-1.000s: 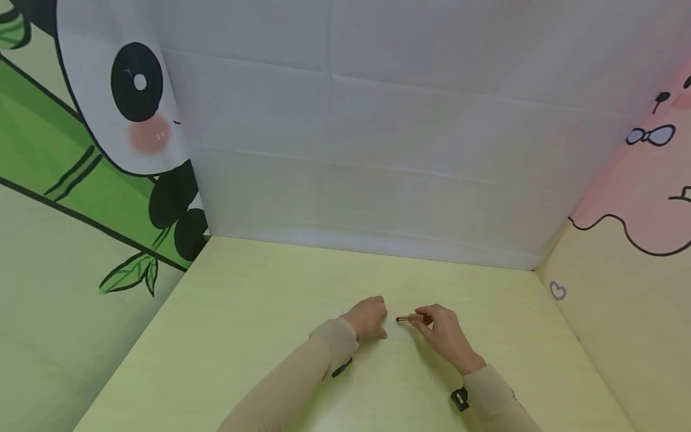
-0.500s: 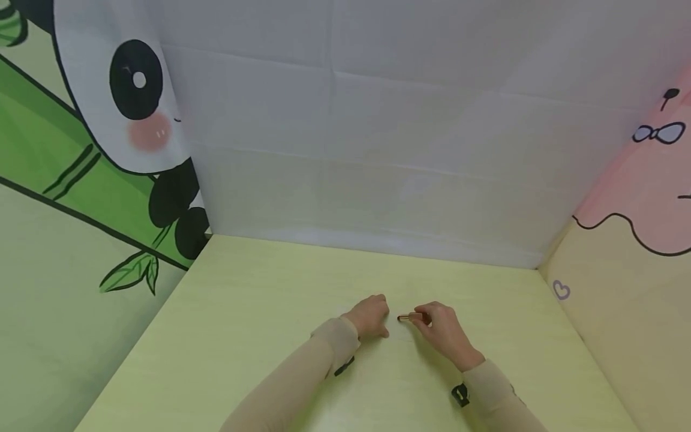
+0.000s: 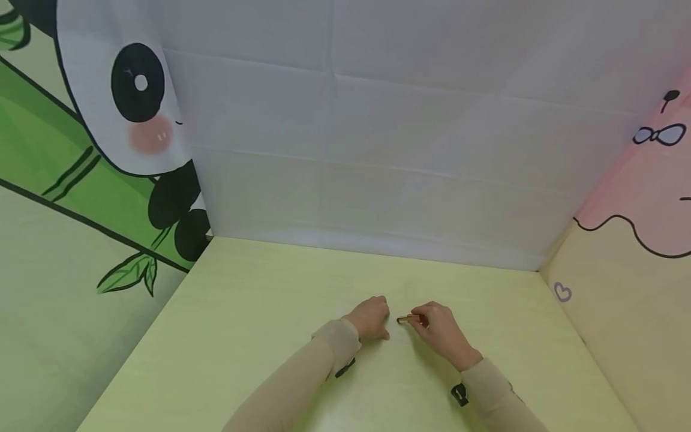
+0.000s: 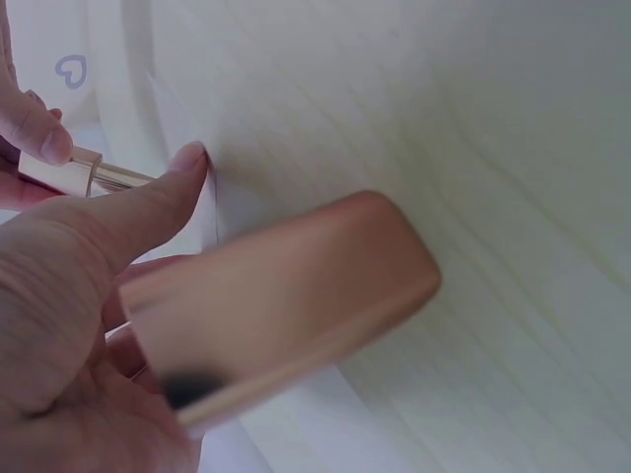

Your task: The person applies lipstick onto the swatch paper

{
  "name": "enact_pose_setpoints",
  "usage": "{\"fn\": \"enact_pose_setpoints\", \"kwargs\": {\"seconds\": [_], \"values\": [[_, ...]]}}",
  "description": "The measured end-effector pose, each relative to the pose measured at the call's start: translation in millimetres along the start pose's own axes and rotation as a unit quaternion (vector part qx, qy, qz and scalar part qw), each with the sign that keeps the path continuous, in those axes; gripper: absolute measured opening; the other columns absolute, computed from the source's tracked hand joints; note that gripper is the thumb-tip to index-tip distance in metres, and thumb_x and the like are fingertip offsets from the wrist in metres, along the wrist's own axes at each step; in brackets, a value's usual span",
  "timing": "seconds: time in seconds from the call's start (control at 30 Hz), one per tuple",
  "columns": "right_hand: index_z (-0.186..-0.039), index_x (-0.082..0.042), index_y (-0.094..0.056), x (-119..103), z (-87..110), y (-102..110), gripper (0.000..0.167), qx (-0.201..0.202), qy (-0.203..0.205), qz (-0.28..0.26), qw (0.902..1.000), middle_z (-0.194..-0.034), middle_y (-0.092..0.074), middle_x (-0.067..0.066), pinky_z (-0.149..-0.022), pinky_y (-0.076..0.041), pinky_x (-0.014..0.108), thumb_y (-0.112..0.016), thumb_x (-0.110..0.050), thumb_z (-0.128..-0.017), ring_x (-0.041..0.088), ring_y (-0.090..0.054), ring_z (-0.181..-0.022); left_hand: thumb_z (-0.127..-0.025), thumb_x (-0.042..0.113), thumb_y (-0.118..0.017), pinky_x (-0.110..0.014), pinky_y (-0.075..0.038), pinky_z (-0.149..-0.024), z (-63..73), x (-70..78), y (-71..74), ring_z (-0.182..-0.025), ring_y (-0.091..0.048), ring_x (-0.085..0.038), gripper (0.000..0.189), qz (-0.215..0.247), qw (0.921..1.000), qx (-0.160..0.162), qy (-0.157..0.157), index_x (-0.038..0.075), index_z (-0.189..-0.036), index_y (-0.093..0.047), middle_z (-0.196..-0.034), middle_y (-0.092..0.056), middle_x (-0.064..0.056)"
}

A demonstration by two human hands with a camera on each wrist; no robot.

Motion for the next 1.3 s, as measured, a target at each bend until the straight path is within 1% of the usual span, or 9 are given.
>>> {"fn": "enact_pose_setpoints", "kwargs": {"seconds": [0.13, 0.27, 0.6, 0.77, 1.03, 1.13, 1.3], "values": [[-0.089, -0.002, -0.073, 0, -0.5, 1, 0.012, -0.004, 0.003, 0.003, 1.0000, -0.078, -0.060, -0.001, -0.060, -0.047, 0.025, -0.078, -0.006, -0.079, 0.009, -0.053, -0.068, -0.074, 0.036, -0.083, -0.024, -0.044, -0.074, -0.7, 1.1, 1.9, -0.081, -0.050, -0.012, 0.032, 0.010, 0.9999, -0.003, 0.008, 0.008, -0.086, -0.074, -0.089, -0.052, 0.003], [-0.090, -0.002, -0.073, 0, -1.0, 2, 0.013, -0.016, -0.003, -0.001, 0.9999, -0.079, -0.060, 0.000, -0.059, -0.047, 0.025, -0.078, -0.005, -0.079, 0.010, -0.052, -0.068, -0.074, 0.036, -0.083, -0.024, -0.043, -0.073, -1.6, 0.7, 1.0, -0.080, -0.049, -0.012, 0.032, 0.015, 0.9998, -0.004, 0.013, 0.008, -0.085, -0.073, -0.088, -0.051, 0.003], [-0.089, -0.003, -0.073, -3, 6.3, 3, 0.014, -0.025, -0.002, -0.008, 0.9997, -0.082, -0.062, 0.002, -0.058, -0.047, 0.022, -0.079, -0.003, -0.076, 0.009, -0.054, -0.068, -0.074, 0.037, -0.083, -0.025, -0.044, -0.075, 2.2, 1.8, 0.8, -0.081, -0.050, -0.013, 0.031, 0.007, 0.9999, -0.004, 0.010, 0.009, -0.081, -0.072, -0.089, -0.052, 0.003], [-0.088, -0.004, -0.073, -9, 12.4, 4, 0.012, -0.030, 0.009, -0.011, 0.9994, -0.082, -0.063, 0.002, -0.057, -0.047, 0.022, -0.078, -0.003, -0.077, 0.010, -0.055, -0.068, -0.073, 0.038, -0.083, -0.025, -0.044, -0.075, 3.5, 1.0, -2.2, -0.081, -0.051, -0.012, 0.032, 0.000, 1.0000, -0.004, 0.004, 0.009, -0.080, -0.072, -0.089, -0.052, 0.003], [-0.087, -0.005, -0.074, -12, 17.5, 8, 0.010, -0.042, 0.020, -0.015, 0.9988, -0.080, -0.064, 0.001, -0.057, -0.047, 0.023, -0.077, -0.004, -0.078, 0.009, -0.054, -0.067, -0.073, 0.036, -0.084, -0.025, -0.044, -0.074, 3.3, 1.1, -3.1, -0.079, -0.050, -0.013, 0.031, 0.005, 1.0000, -0.003, 0.006, 0.009, -0.077, -0.070, -0.087, -0.052, 0.003], [-0.089, -0.006, -0.074, -9, 19.1, 10, 0.011, -0.032, 0.019, -0.020, 0.9991, -0.080, -0.064, -0.001, -0.058, -0.047, 0.024, -0.077, -0.004, -0.078, 0.009, -0.055, -0.067, -0.073, 0.036, -0.084, -0.025, -0.044, -0.074, 3.7, 1.6, -3.7, -0.079, -0.050, -0.012, 0.031, 0.003, 1.0000, -0.002, 0.004, 0.009, -0.076, -0.070, -0.086, -0.052, 0.002], [-0.091, -0.007, -0.074, -2, 19.0, 17, 0.014, 0.015, -0.004, -0.027, 0.9995, -0.078, -0.062, -0.005, -0.059, -0.048, 0.025, -0.079, -0.005, -0.078, 0.006, -0.055, -0.066, -0.072, 0.035, -0.085, -0.026, -0.044, -0.074, 4.8, 2.1, -1.1, -0.079, -0.049, -0.012, 0.030, 0.006, 1.0000, 0.003, 0.001, 0.009, -0.073, -0.068, -0.085, -0.052, 0.002]]}}
Point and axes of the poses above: each hand's wrist, its own z-axis away from the middle knuckle, its own y-axis out of the back of the hand, x = y × z, the point moved 3 cm from there along -z, towards the middle knuckle
